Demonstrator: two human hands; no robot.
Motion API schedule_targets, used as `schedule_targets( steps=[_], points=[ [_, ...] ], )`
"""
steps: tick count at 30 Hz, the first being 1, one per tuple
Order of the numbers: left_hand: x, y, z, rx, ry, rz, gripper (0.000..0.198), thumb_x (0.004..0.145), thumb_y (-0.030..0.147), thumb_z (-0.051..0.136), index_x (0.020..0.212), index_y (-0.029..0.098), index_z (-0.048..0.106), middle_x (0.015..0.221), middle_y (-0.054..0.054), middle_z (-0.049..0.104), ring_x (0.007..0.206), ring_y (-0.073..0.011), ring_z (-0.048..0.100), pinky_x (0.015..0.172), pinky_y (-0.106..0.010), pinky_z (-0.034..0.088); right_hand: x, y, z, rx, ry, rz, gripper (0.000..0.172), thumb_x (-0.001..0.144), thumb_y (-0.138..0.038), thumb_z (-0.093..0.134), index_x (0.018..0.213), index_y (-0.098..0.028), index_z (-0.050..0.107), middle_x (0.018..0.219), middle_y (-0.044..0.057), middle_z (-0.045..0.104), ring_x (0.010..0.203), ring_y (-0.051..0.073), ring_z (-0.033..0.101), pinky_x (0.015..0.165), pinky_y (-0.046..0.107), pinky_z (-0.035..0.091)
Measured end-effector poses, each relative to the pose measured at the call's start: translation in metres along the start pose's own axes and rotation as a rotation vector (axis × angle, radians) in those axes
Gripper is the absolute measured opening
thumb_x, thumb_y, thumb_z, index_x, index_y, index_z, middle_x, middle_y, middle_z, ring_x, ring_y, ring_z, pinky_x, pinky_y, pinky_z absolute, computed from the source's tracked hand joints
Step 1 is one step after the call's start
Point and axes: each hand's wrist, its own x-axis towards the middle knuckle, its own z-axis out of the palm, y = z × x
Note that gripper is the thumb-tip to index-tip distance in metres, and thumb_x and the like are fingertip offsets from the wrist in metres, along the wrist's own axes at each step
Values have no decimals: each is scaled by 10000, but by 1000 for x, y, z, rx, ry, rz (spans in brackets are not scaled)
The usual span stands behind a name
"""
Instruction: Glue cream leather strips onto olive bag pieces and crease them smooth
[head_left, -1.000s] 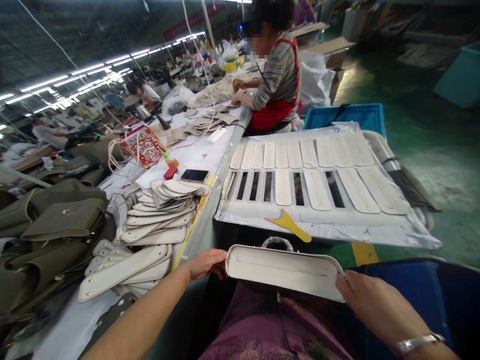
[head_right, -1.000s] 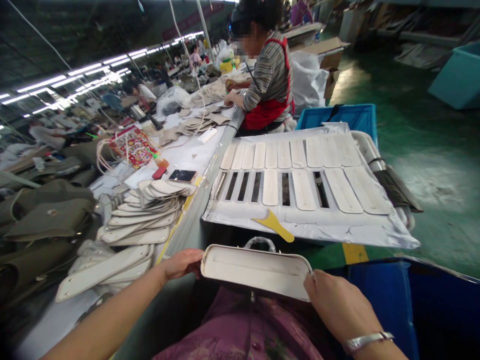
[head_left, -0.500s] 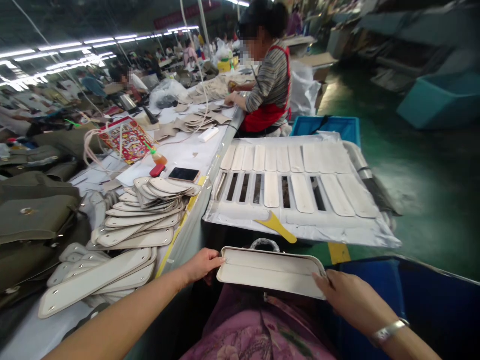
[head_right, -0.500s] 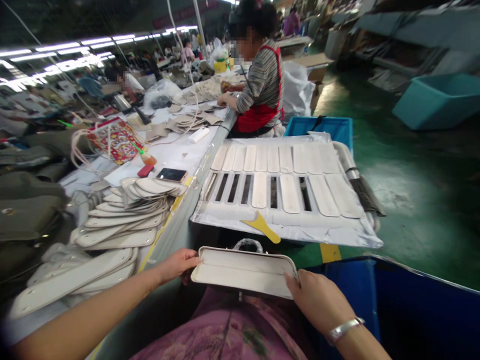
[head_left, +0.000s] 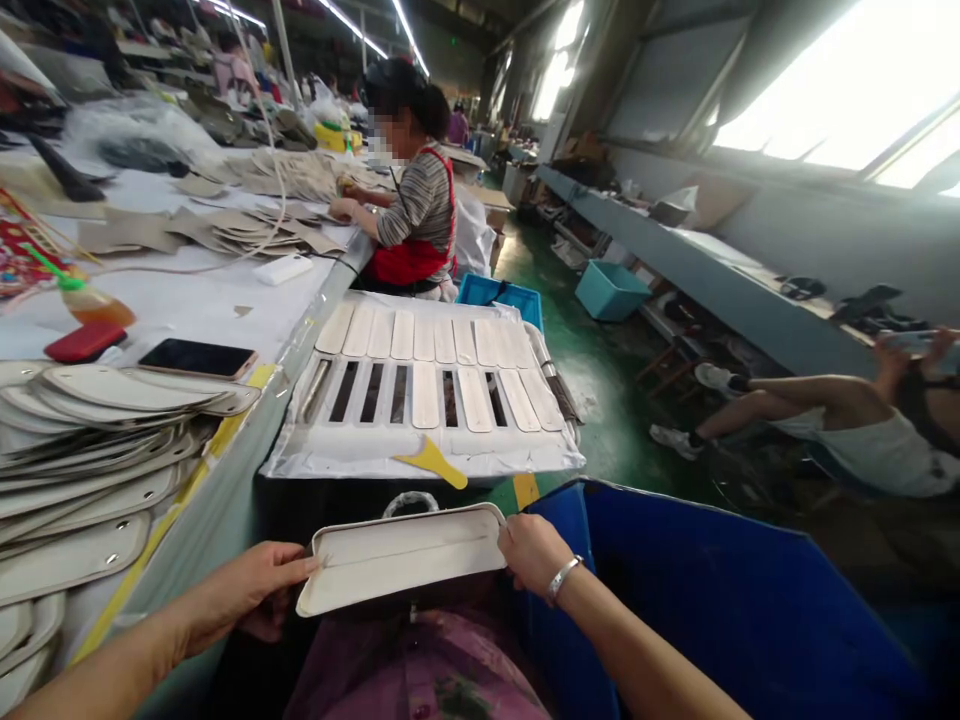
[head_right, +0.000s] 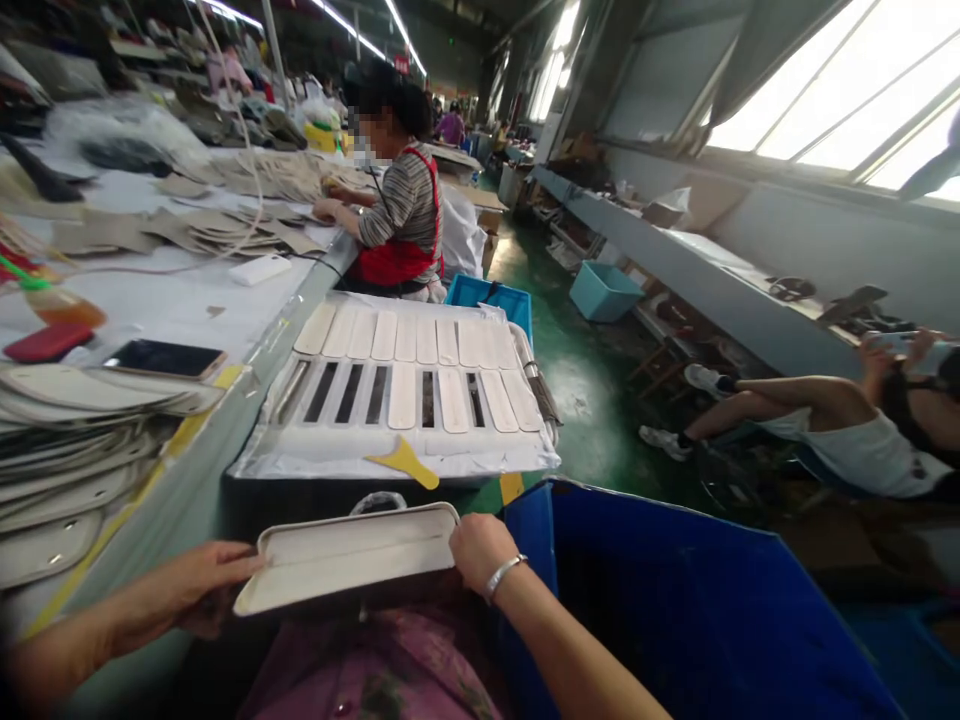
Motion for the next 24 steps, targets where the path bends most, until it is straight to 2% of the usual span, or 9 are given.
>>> schedule_targets(
  steps=[9,12,16,19,22,24],
  points=[
    [7,-1,-2,68,4,17,539,626,706,544,699,178,464,509,55,458,439,-94,466,397,-179,385,6,10,5,202,-72,28,184,822,-179,460,867,-105,622,665,121,646,547,167,590,490,241,428],
    [13,-7,-4,120,36,-1,582,578,747,536,692,181,467,471,57,446,403,-102,458,356,-184,367,8,9,8,287,-89,78,282,873,-245,364,807,-106,600,667,127,644,477,151,571,426,233,420],
    [19,-15,-6,115,52,5,595,582,769,501,683,184,456,457,55,449,380,-103,457,337,-187,361,17,10,7,409,-149,144,454,905,-303,234,620,-119,535,600,121,624,369,118,513,359,219,403],
    [19,-14,-5,100,32,-5,594,575,768,508,681,186,456,452,54,455,370,-100,454,332,-183,350,21,16,-1,499,-227,156,510,912,-366,222,563,-124,505,600,112,631,392,108,542,392,206,445],
    [15,-7,-3,114,33,-31,598,538,765,534,662,184,465,455,43,467,379,-111,470,325,-182,338,20,25,-8,664,-323,119,570,916,-440,163,647,-115,547,688,107,662,478,117,603,470,226,505],
    [14,-5,-3,127,35,-38,595,534,760,538,660,183,475,456,37,472,384,-117,477,324,-184,341,19,28,-9,705,-328,107,530,908,-437,195,683,-120,555,679,94,666,489,123,613,476,236,513]
  ],
)
